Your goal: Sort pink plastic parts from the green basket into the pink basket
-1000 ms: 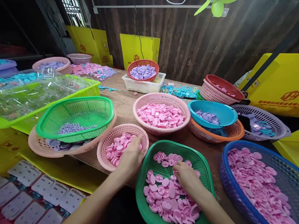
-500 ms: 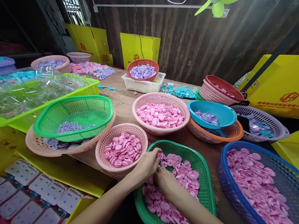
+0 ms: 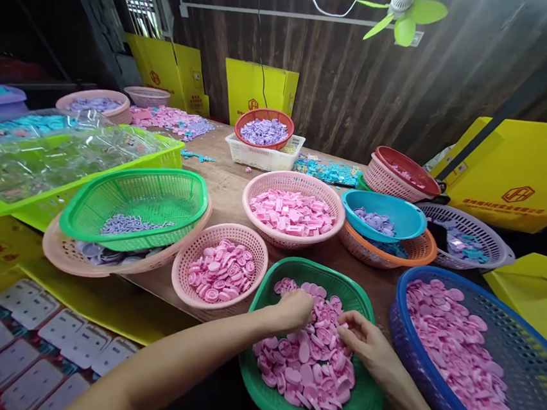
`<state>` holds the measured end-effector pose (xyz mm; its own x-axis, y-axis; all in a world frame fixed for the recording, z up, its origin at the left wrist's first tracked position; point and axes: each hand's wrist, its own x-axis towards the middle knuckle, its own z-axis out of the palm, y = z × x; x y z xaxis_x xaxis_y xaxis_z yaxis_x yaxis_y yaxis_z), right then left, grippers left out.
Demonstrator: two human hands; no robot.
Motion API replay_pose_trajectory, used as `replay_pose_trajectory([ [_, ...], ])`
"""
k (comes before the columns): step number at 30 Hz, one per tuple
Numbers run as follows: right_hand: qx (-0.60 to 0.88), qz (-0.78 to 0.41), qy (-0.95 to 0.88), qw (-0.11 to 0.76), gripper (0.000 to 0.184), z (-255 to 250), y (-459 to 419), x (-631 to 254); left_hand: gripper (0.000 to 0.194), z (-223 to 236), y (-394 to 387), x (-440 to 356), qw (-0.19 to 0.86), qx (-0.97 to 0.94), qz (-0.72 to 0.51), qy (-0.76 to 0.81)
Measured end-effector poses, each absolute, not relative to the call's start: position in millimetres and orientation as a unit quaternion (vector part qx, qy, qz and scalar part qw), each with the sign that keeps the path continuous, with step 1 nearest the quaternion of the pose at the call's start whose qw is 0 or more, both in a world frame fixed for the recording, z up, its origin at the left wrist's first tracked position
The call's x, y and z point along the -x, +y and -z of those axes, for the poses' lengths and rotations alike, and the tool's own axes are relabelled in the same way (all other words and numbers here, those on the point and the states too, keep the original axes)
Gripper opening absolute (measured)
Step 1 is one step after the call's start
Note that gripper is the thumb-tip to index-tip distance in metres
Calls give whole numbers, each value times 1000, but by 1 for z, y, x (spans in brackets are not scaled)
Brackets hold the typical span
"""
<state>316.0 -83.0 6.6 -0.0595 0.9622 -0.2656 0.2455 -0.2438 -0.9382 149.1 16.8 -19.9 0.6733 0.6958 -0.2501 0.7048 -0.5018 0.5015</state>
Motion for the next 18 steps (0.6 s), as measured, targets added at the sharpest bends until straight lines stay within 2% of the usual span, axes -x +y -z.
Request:
replay_pose_trajectory([
  [7,557,-547,-443,442,23,-8,-98,-302,11,25,21,-171,323,-843,14,430],
  [10,558,-552,-397,476,17,-6,-97,-298,6,17,24,-162,369,-824,-2,430],
  [14,574,-525,-370,508,45,1,-94,-293,16,4,22,-143,465,-793,-25,393],
  [18,605,-464,-440,475,42,3,-91,-276,24,-3,5,-126,690,-640,-144,307],
])
